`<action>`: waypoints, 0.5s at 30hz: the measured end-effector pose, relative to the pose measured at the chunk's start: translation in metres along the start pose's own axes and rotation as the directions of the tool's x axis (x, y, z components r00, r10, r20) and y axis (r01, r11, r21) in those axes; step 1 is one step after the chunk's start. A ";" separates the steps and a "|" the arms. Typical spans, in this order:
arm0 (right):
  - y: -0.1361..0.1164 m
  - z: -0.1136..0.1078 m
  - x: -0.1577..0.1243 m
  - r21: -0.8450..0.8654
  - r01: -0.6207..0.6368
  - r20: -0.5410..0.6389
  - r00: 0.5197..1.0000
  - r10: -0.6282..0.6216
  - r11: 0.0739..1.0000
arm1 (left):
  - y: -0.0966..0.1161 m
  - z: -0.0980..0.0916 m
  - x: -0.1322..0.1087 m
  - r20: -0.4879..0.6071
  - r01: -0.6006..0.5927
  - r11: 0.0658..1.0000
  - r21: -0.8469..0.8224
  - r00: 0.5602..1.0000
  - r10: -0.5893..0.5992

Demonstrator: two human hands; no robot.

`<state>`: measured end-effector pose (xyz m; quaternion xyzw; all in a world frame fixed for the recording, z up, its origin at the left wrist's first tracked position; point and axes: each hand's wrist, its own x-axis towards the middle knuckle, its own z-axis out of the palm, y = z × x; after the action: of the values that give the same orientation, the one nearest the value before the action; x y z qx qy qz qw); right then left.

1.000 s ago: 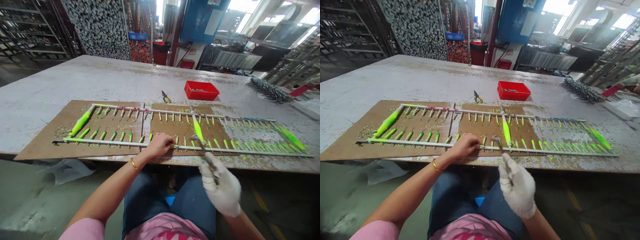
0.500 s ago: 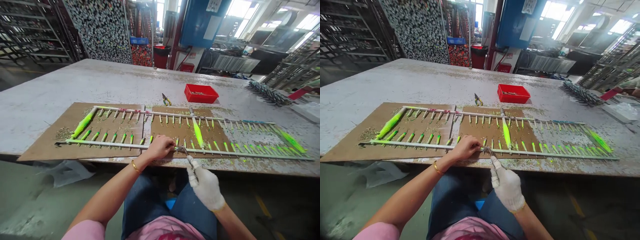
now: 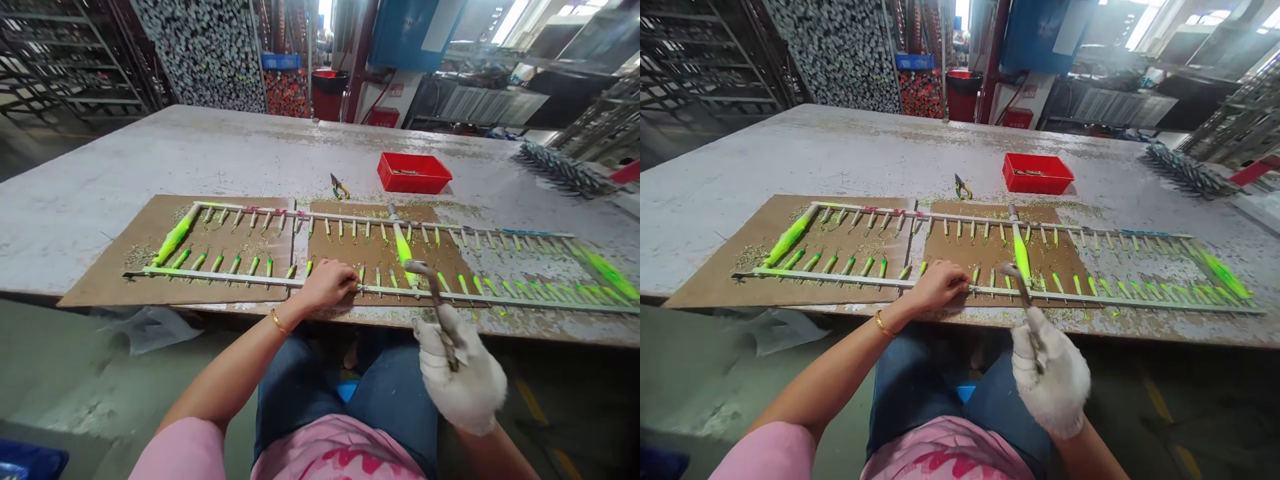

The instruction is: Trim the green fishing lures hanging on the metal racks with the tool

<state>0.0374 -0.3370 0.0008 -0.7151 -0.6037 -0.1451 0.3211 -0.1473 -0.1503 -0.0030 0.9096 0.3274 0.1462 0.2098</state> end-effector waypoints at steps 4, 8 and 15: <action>0.000 0.009 -0.001 0.022 0.183 0.124 0.975 -0.185 0.983 | -0.001 0.001 0.000 0.009 -0.018 1.000 0.009 1.000 0.018; 0.002 0.007 -0.003 0.012 0.025 0.096 0.995 -0.026 1.000 | 0.000 0.001 0.000 0.008 -0.019 1.000 0.009 1.000 0.019; 0.002 0.010 -0.012 0.045 0.157 0.171 0.972 -0.162 0.987 | 0.000 0.002 0.000 0.019 -0.008 1.000 0.007 1.000 0.007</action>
<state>0.0343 -0.3403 -0.0148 -0.6691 -0.6872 -0.0981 0.2654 -0.1468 -0.1505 -0.0046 0.9130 0.3226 0.1372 0.2089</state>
